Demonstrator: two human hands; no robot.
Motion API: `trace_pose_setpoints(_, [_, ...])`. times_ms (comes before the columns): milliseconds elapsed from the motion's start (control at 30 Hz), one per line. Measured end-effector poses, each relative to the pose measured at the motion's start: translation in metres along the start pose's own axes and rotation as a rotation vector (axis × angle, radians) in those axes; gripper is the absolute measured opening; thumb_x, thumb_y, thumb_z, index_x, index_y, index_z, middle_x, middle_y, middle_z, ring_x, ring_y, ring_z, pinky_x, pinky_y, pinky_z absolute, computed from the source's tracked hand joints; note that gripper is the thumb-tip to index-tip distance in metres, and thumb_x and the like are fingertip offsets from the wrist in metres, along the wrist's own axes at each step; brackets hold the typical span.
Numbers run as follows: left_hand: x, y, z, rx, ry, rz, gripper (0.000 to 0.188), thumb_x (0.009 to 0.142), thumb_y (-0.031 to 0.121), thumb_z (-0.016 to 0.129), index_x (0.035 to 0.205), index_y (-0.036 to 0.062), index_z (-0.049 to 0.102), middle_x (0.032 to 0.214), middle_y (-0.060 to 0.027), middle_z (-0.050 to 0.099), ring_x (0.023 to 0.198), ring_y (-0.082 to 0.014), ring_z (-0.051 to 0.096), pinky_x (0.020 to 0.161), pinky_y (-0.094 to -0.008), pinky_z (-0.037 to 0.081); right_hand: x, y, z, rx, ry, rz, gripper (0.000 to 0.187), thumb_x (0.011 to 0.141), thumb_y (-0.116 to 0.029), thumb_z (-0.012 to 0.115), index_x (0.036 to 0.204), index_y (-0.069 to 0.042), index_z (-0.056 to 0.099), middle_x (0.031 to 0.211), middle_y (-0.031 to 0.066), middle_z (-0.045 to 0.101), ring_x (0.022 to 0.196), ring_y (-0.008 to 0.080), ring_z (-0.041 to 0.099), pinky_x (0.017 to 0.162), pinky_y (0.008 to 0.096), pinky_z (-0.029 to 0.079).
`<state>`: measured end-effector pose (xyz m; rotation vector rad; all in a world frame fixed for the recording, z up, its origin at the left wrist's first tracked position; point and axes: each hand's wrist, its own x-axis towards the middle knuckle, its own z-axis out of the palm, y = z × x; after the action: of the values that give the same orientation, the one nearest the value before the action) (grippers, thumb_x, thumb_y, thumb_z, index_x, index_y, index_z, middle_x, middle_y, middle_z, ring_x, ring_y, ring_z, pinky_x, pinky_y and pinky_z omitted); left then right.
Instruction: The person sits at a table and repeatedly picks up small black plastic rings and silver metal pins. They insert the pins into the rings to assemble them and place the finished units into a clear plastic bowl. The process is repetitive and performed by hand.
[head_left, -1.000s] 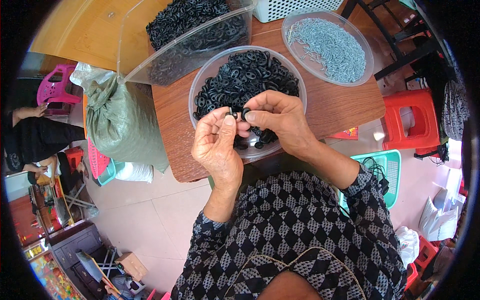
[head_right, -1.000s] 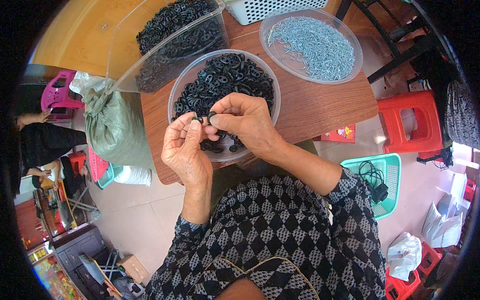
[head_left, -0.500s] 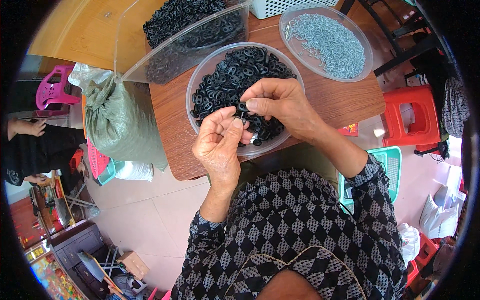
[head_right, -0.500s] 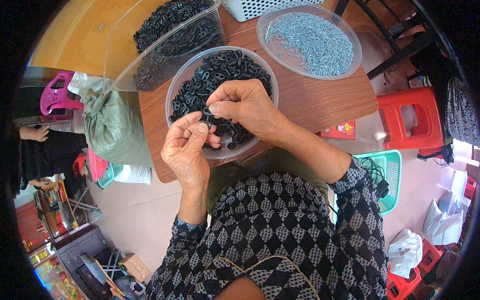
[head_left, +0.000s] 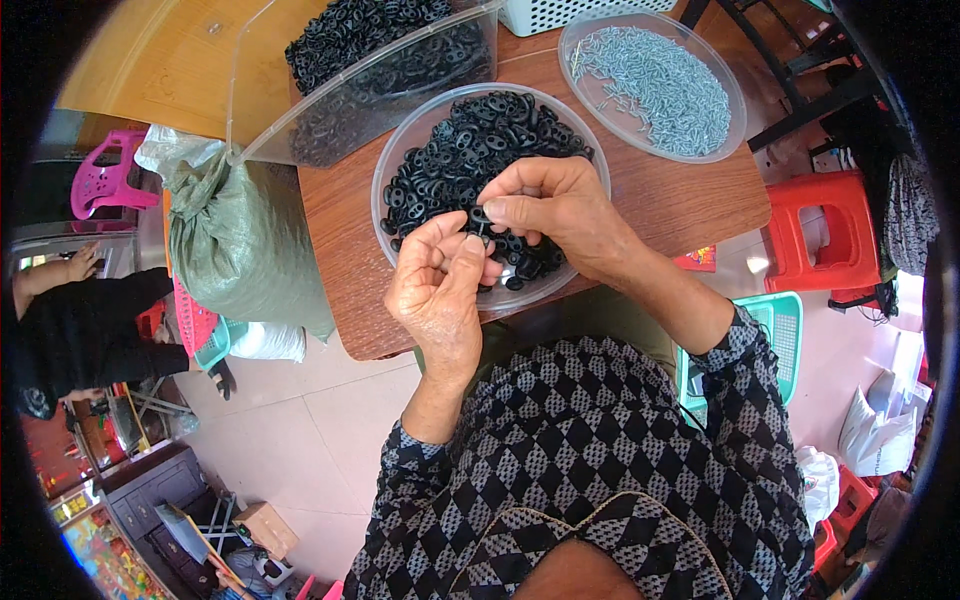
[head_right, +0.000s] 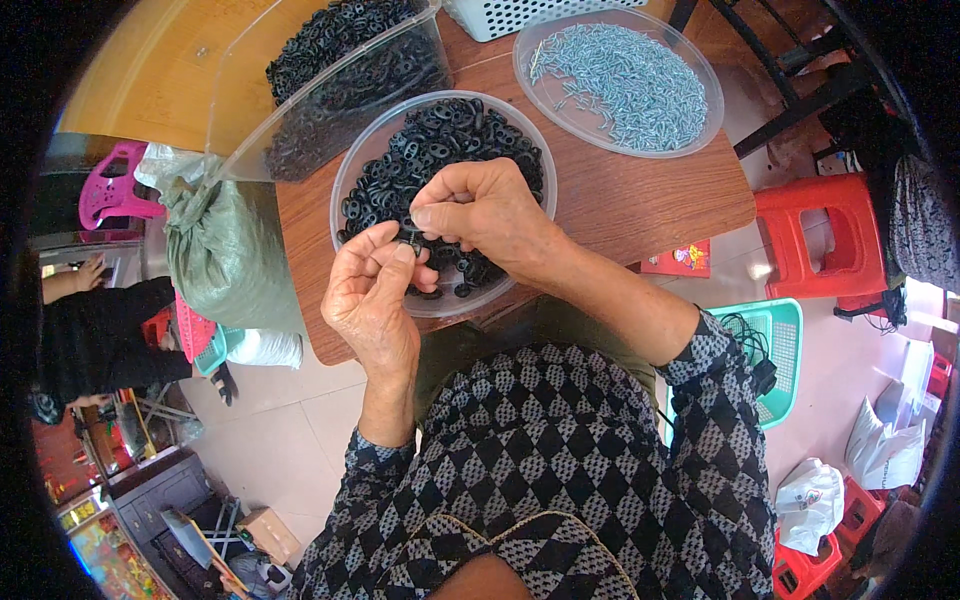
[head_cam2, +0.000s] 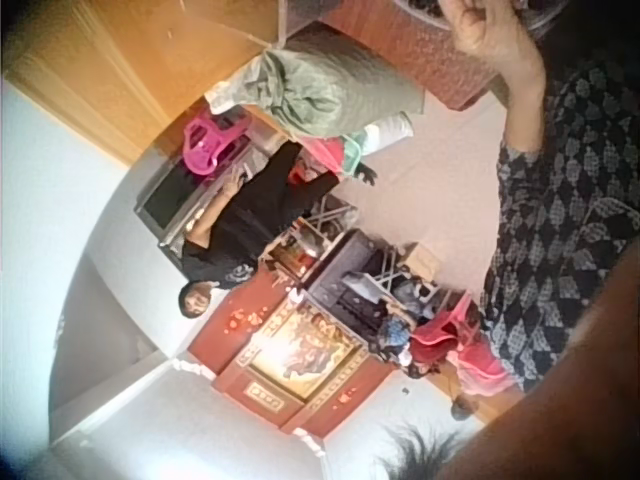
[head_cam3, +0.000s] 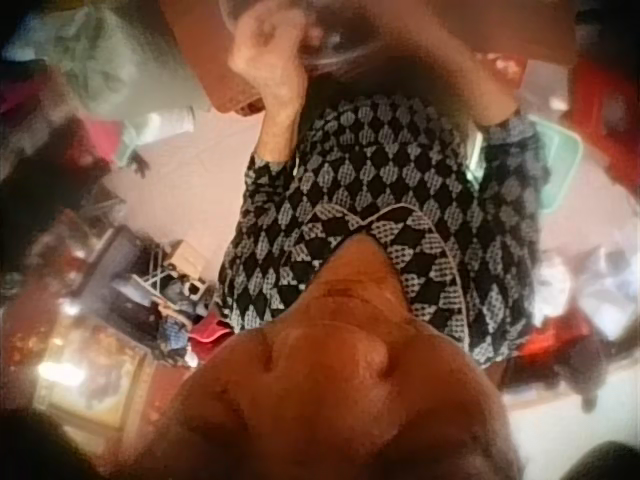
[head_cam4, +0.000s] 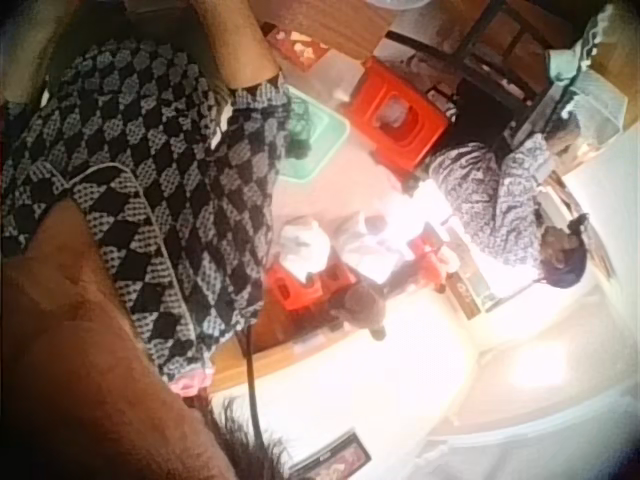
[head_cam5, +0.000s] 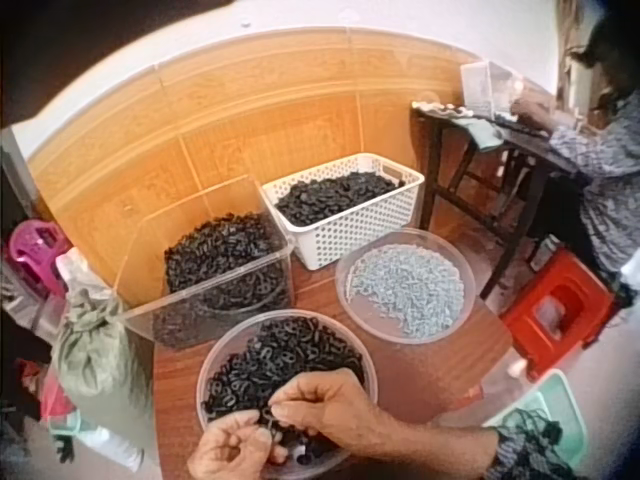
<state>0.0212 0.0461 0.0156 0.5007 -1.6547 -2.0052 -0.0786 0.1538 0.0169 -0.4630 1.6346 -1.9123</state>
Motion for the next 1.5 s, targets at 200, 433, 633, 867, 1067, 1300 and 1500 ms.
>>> trace_pose_setpoints(200, [-0.002,-0.003,0.003,0.044,0.032,0.027,0.021,0.083,-0.004,0.056,0.103,-0.0088,0.054,0.074,-0.0115,0.062,0.059,-0.0131,0.059,0.053,-0.0234,0.051,-0.003,0.003,0.004,-0.102,0.016,-0.161,0.010,0.077,-0.005,0.062,0.083,0.002,0.065,0.068,0.0025,0.062,0.061,0.0045,0.052,0.052,0.0200,0.042])
trace_pose_setpoints(433, [0.001,-0.007,0.002,-0.060,0.002,0.000,0.024,0.086,-0.001,0.056,0.109,-0.0059,0.053,0.078,-0.0067,0.062,0.063,-0.0083,0.059,0.055,-0.0185,0.049,-0.007,0.001,0.008,-0.172,0.024,-0.198,0.009,0.078,-0.003,0.059,0.083,0.003,0.065,0.069,0.0039,0.063,0.064,0.0055,0.055,0.055,0.0218,0.045])
trace_pose_setpoints(633, [0.002,-0.009,-0.002,-0.048,-0.093,-0.024,0.029,0.087,0.000,0.056,0.114,-0.0061,0.052,0.078,-0.0068,0.061,0.063,-0.0094,0.058,0.055,-0.0195,0.049,-0.008,0.000,0.006,-0.219,0.008,-0.206,0.008,0.079,-0.003,0.058,0.081,0.003,0.063,0.070,0.0050,0.063,0.064,0.0071,0.057,0.055,0.0229,0.045])
trace_pose_setpoints(867, [0.003,-0.008,-0.006,-0.023,-0.117,-0.029,0.028,0.086,-0.001,0.056,0.113,-0.0063,0.054,0.077,-0.0063,0.061,0.063,-0.0088,0.058,0.055,-0.0191,0.048,-0.006,0.005,0.007,-0.080,0.011,-0.151,0.007,0.078,-0.003,0.059,0.080,0.003,0.063,0.069,0.0052,0.063,0.063,0.0070,0.057,0.054,0.0223,0.045])
trace_pose_setpoints(1067, [0.002,-0.010,-0.004,-0.011,-0.089,-0.022,0.026,0.086,-0.002,0.056,0.111,-0.0064,0.055,0.076,-0.0059,0.061,0.061,-0.0084,0.058,0.053,-0.0191,0.048,-0.007,0.007,0.006,-0.100,-0.005,-0.172,0.007,0.079,-0.003,0.058,0.082,0.003,0.062,0.069,0.0057,0.063,0.063,0.0068,0.057,0.055,0.0220,0.045])
trace_pose_setpoints(1300, [0.002,-0.011,-0.004,-0.100,-0.072,-0.054,0.025,0.086,-0.002,0.056,0.110,-0.0064,0.057,0.078,-0.0064,0.061,0.063,-0.0098,0.058,0.054,-0.0201,0.048,-0.012,0.005,0.009,-0.270,0.012,-0.210,0.011,0.076,-0.003,0.062,0.085,0.002,0.061,0.071,0.0049,0.059,0.066,0.0100,0.056,0.058,0.0259,0.044])
trace_pose_setpoints(1500, [0.003,-0.007,0.001,-0.120,0.021,-0.068,0.024,0.084,-0.001,0.059,0.107,-0.0086,0.058,0.087,-0.0108,0.063,0.069,-0.0128,0.059,0.058,-0.0220,0.050,-0.018,0.011,0.011,-0.550,0.033,-0.478,0.022,0.069,-0.003,0.064,0.090,-0.001,0.059,0.073,0.0068,0.055,0.067,0.0206,0.052,0.062,0.0331,0.042])
